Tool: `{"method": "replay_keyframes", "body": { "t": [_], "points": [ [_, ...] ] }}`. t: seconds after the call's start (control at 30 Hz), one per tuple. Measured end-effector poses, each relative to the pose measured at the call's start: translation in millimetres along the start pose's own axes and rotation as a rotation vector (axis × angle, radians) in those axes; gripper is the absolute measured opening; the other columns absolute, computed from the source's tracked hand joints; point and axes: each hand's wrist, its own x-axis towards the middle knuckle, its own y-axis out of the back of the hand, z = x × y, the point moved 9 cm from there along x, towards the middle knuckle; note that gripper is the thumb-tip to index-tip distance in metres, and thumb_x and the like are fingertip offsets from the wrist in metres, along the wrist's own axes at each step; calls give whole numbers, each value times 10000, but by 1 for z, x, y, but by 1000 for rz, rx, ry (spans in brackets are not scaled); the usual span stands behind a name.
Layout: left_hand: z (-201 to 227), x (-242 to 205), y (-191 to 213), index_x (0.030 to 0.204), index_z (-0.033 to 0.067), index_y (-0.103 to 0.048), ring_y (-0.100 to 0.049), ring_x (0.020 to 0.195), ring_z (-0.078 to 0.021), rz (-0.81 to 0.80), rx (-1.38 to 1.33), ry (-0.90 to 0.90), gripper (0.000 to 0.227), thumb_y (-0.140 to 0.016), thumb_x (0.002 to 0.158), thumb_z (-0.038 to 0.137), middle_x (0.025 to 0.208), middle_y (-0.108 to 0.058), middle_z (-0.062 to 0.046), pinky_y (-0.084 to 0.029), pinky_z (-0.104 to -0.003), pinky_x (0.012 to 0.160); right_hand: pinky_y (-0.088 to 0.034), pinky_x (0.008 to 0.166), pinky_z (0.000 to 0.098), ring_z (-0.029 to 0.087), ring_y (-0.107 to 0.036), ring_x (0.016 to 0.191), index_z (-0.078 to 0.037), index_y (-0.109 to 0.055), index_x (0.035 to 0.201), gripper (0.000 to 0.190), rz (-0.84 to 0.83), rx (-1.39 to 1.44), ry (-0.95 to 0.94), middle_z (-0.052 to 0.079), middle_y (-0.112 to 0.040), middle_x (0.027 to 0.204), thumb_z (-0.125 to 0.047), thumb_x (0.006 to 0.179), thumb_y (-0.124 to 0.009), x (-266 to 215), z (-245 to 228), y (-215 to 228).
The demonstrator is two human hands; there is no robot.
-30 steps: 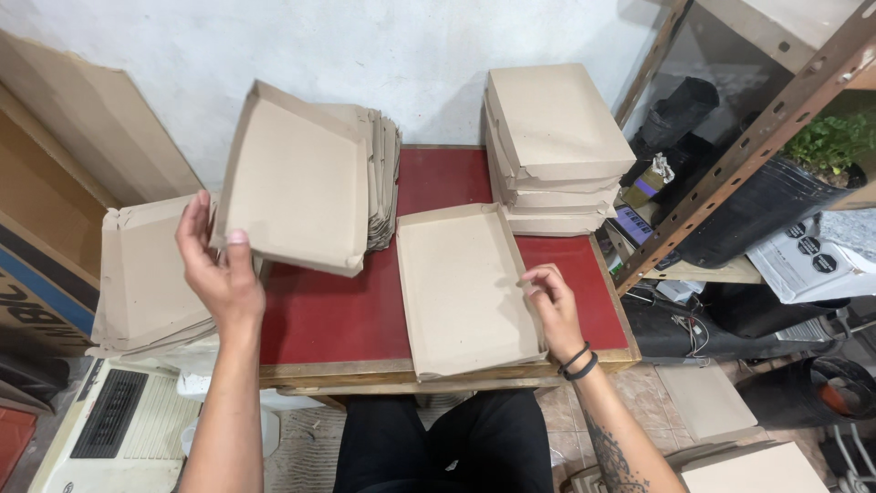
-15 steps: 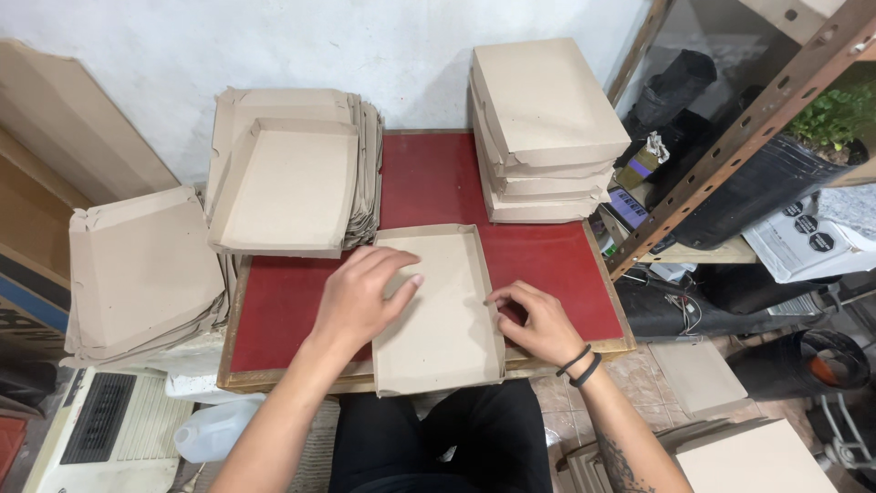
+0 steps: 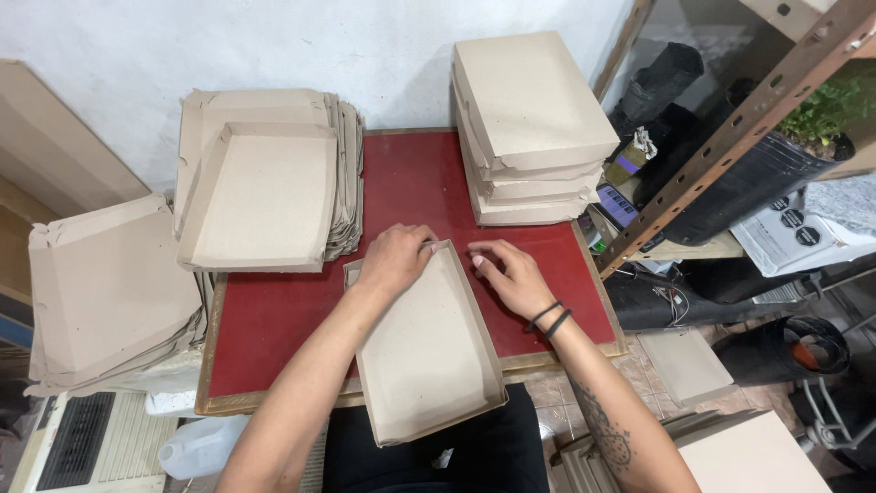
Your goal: The person assembles flat beige cardboard trays by folding and interlocking the side flaps. They repeatedly pick a tray from a stack, fold the sides into a rectangular shape, and place the finished tray onto a growing pile on the right.
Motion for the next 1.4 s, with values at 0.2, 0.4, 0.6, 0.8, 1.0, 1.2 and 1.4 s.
{"method": "replay_keyframes", "body": {
  "t": [0.2, 0.4, 0.6, 0.8, 1.0, 1.2, 1.4],
  "points": [
    [-2, -1, 2, 1251, 170, -894, -864, 1213, -353, 25, -48, -9, 164, -786, 1139, 223, 1171, -914, -92, -742, -547, 965, -710, 980, 531, 383, -863, 1165, -148, -910, 1400, 287, 4, -17, 20, 130, -891, 1245, -250, 1188, -746, 46, -4, -29],
    [-1, 1, 8, 1158, 145, -890, -885, 1115, -369, 57, -63, -54, 105, -812, 1122, 204, 1085, -916, -116, -753, -536, 886, -714, 902, 423, 210, -848, 1004, -231, -947, 1287, 214, 92, -85, -14, 14, -899, 1164, -282, 1118, -827, 54, 25, -41],
    [1, 1, 1, 1129, 144, -895, -904, 1025, -329, 130, 39, -139, 123, -836, 1122, 251, 1015, -923, -107, -768, -500, 834, -723, 858, 416, 214, -870, 950, -236, -947, 1231, 212, 202, -217, -45, -9, -889, 1083, -228, 1059, -823, 54, 44, -40],
    [7, -9, -3, 1238, 174, -866, -871, 1072, -296, 195, 154, -221, 194, -805, 1135, 327, 1034, -887, -85, -752, -462, 821, -723, 855, 474, 246, -873, 953, -238, -927, 1279, 279, 198, -317, -86, 19, -865, 1029, -233, 1030, -801, 42, 25, -27],
    [17, -51, 3, 1079, 195, -823, -698, 1176, -327, 429, 452, -386, 198, -838, 1026, 386, 1085, -716, -60, -598, -461, 855, -697, 1057, 597, 372, -807, 1236, -254, -809, 1539, 540, 97, -437, -51, 72, -806, 1302, -192, 1003, -782, 18, 3, -25],
    [38, -116, 6, 1338, 85, -895, -798, 1177, -425, -188, 469, 34, 664, -841, 1044, 678, 1228, -858, -208, -660, -553, 922, -612, 1219, 561, 350, -715, 1410, -293, -766, 1614, 642, -12, -297, -148, 27, -766, 1408, -154, 988, -742, -4, 8, -15],
    [59, -124, -8, 1765, 95, -629, -538, 1614, -507, -423, 365, -101, 773, -775, 1128, 508, 1792, -568, -247, -565, -660, 1192, -615, 1126, 500, 322, -771, 1399, -215, -777, 1648, 689, -108, 17, -202, 120, -810, 1465, -140, 963, -806, -24, -5, 15]
  ]
}}
